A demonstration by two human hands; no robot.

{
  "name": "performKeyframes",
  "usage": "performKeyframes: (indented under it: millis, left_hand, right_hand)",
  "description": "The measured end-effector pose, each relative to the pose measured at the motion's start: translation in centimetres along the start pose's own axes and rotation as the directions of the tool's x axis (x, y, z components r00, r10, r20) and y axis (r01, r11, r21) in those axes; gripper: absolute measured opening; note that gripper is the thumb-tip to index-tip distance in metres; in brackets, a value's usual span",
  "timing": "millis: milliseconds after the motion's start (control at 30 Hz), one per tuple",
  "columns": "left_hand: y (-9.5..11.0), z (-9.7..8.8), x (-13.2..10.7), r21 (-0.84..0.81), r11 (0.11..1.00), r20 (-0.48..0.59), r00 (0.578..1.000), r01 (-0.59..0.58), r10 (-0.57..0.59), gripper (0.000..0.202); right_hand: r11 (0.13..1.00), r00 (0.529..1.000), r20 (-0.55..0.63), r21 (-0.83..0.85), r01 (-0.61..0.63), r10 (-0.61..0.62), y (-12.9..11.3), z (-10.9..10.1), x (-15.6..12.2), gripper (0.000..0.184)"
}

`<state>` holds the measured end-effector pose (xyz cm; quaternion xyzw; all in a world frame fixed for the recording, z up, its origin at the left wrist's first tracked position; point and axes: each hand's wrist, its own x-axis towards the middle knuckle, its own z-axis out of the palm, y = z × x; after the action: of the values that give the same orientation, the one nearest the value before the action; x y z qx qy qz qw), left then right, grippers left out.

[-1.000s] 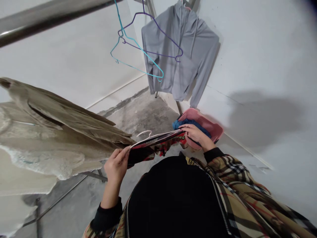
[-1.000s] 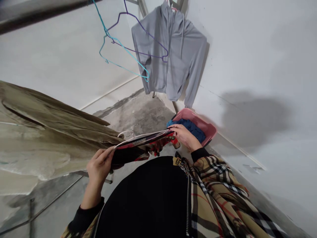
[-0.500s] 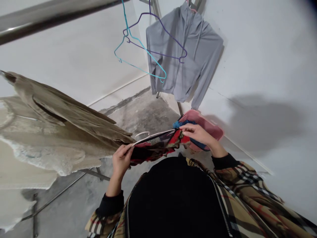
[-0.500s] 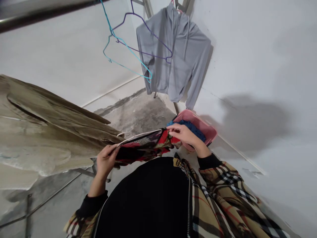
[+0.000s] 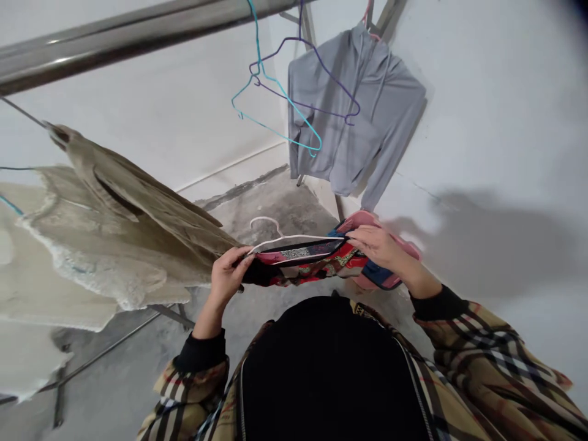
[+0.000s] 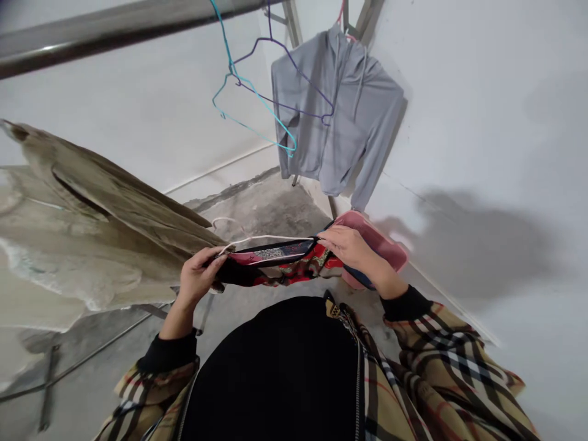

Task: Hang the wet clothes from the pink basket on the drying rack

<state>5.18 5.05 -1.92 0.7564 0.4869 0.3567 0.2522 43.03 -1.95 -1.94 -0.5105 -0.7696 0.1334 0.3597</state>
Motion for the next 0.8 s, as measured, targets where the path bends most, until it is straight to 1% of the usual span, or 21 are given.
performKeyframes:
  millis: [67, 133, 200, 267, 333, 433, 500, 533, 600, 667, 700, 733, 800]
  left_hand:
    - [-0.7, -0.4, 0.2, 0.04, 0.999, -0.004, 1.0, 0.01, -0.009, 0.032]
    - [-1.8, -0.8, 0.1, 0.044, 0.997, -0.029, 0.998, 0.061, -0.059, 0.039]
    - [-2.9, -1.2, -0.2, -0.023, 0.99, -0.074, 0.987, 0.143, -0.144, 0.041]
    - [-3.7, -1.5, -0.6, -0.095, 0.974, -0.102, 0.971, 0.205, -0.215, 0.037]
    - [-4.0, -1.7, -0.9, -0.116, 0.965, -0.104, 0.964, 0.234, -0.246, 0.033]
    - [-4.0, -1.9, -1.3, -0.153, 0.953, -0.122, 0.952, 0.26, -0.28, 0.031]
    - [-4.2, -2.1, -1.4, -0.201, 0.938, -0.176, 0.931, 0.283, -0.319, 0.032]
    - [-4.3, -2.2, -1.4, -0.221, 0.93, -0.22, 0.914, 0.294, -0.341, 0.033]
    - [-4.7, -2.3, -1.6, -0.251, 0.917, -0.329, 0.864, 0.309, -0.381, 0.034]
    - [-5.1, -2.1, -1.9, -0.274, 0.911, -0.416, 0.816, 0.307, -0.4, 0.036]
    - [-5.3, -1.8, -2.2, -0.287, 0.91, -0.44, 0.802, 0.3, -0.403, 0.038]
    - [-5.3, -1.5, -2.5, -0.305, 0.908, -0.449, 0.797, 0.288, -0.404, 0.039]
    - [-5.3, -0.4, -3.3, -0.359, 0.893, -0.418, 0.809, 0.272, -0.414, 0.045]
  right_hand:
    - [1.0, 0.999, -0.05, 0.017, 0.002, -0.001, -0.5, -1.1, 0.0, 0.032]
    - [1.0, 0.997, -0.081, 0.003, -0.001, 0.001, -0.7, -2.4, -0.2, 0.029]
    - [1.0, 0.995, -0.102, -0.021, -0.006, 0.004, -0.8, -3.5, -0.4, 0.026]
    - [0.999, 0.993, -0.117, -0.04, -0.002, -0.003, -0.6, -4.3, -0.7, 0.025]
    - [0.998, 0.993, -0.118, -0.055, 0.013, -0.02, -0.4, -4.7, -0.9, 0.025]
    - [0.997, 0.998, -0.063, -0.075, 0.012, -0.017, -0.1, -5.0, -1.0, 0.026]
    - [0.995, 1.0, -0.014, -0.101, -0.022, 0.021, 0.1, -5.3, -1.0, 0.028]
    - [0.992, 0.999, 0.006, -0.121, -0.043, 0.044, 0.1, -5.5, -0.9, 0.028]
    - [0.984, 0.997, 0.021, -0.163, -0.076, 0.081, 0.0, -5.8, -0.8, 0.029]
    - [0.978, 0.996, -0.028, -0.193, -0.083, 0.079, -0.5, -5.8, -0.5, 0.028]
    - [0.975, 0.995, -0.077, -0.207, -0.083, 0.068, -0.9, -5.6, -0.3, 0.028]
    - [0.97, 0.989, -0.135, -0.226, -0.085, 0.056, -1.3, -5.4, 0.0, 0.027]
    - [0.953, 0.968, -0.251, -0.285, -0.097, 0.023, -2.1, -4.8, 0.9, 0.027]
